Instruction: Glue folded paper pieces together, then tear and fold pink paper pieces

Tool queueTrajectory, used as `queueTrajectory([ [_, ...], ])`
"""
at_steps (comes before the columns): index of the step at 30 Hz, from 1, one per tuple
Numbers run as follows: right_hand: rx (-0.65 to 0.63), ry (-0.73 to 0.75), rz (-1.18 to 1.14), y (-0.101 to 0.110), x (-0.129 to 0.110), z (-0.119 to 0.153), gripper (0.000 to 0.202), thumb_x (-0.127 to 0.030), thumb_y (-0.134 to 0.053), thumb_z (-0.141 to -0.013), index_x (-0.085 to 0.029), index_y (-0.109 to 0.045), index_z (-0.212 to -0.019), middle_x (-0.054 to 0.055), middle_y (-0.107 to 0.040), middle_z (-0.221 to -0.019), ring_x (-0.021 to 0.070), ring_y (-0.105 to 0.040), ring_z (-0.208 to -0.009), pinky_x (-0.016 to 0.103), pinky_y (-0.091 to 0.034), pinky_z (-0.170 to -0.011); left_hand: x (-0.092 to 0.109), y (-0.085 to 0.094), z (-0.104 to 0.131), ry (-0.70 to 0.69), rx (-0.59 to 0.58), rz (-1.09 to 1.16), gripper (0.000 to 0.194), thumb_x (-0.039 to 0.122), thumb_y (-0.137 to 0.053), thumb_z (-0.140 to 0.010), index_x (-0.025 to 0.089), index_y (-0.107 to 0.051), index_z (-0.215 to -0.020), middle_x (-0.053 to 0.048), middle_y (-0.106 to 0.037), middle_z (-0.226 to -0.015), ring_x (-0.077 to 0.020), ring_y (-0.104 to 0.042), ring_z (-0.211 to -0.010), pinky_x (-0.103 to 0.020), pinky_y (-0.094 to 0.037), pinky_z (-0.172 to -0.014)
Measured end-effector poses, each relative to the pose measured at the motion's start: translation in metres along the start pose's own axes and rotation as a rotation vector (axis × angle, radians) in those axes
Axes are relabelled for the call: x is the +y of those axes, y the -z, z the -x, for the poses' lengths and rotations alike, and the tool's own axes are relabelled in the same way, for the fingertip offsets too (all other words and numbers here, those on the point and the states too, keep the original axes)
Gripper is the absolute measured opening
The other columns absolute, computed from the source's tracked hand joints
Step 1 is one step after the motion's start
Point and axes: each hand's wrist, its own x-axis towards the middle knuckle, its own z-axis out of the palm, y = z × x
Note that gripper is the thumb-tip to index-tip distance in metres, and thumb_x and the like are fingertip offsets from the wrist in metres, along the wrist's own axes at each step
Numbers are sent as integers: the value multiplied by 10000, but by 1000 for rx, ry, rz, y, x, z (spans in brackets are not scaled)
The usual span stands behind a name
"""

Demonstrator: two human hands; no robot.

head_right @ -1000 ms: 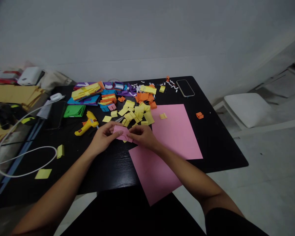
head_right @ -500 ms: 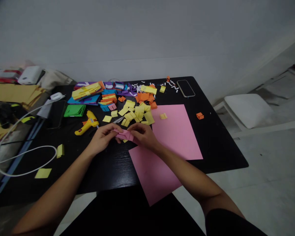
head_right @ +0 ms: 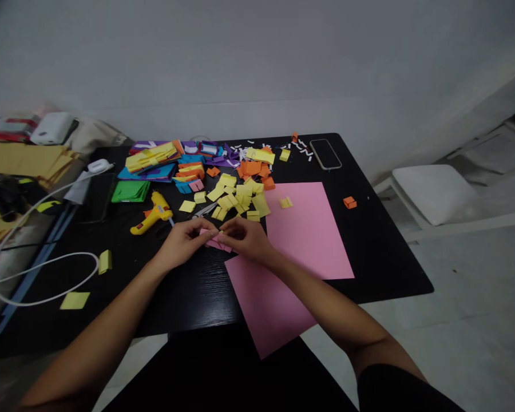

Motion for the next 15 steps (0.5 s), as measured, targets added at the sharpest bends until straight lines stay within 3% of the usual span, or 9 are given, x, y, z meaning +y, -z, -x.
queueTrajectory([
  [7,-70,-129,37,3,-1,-1,310,-395,-864,-755,-178,-750,-944,13,-764,-745,154,-709,-689,280,-538,-670,4,2,-1,-20,-44,-30,259,424,-657,-933,181,-742,-898,-14,-725,-777,-147,-639,-660,-253,-483,-617],
  [15,-115,-118,76,7,-7,-1,304,-466,-840,-782,-174,-758,-757,8,-714,-666,130,-622,-605,262,-464,-583,3,8,-1,21,-26,-41,314,477,-692,-901,170,-745,-863,-19,-729,-769,-152,-621,-679,-257,-464,-634],
])
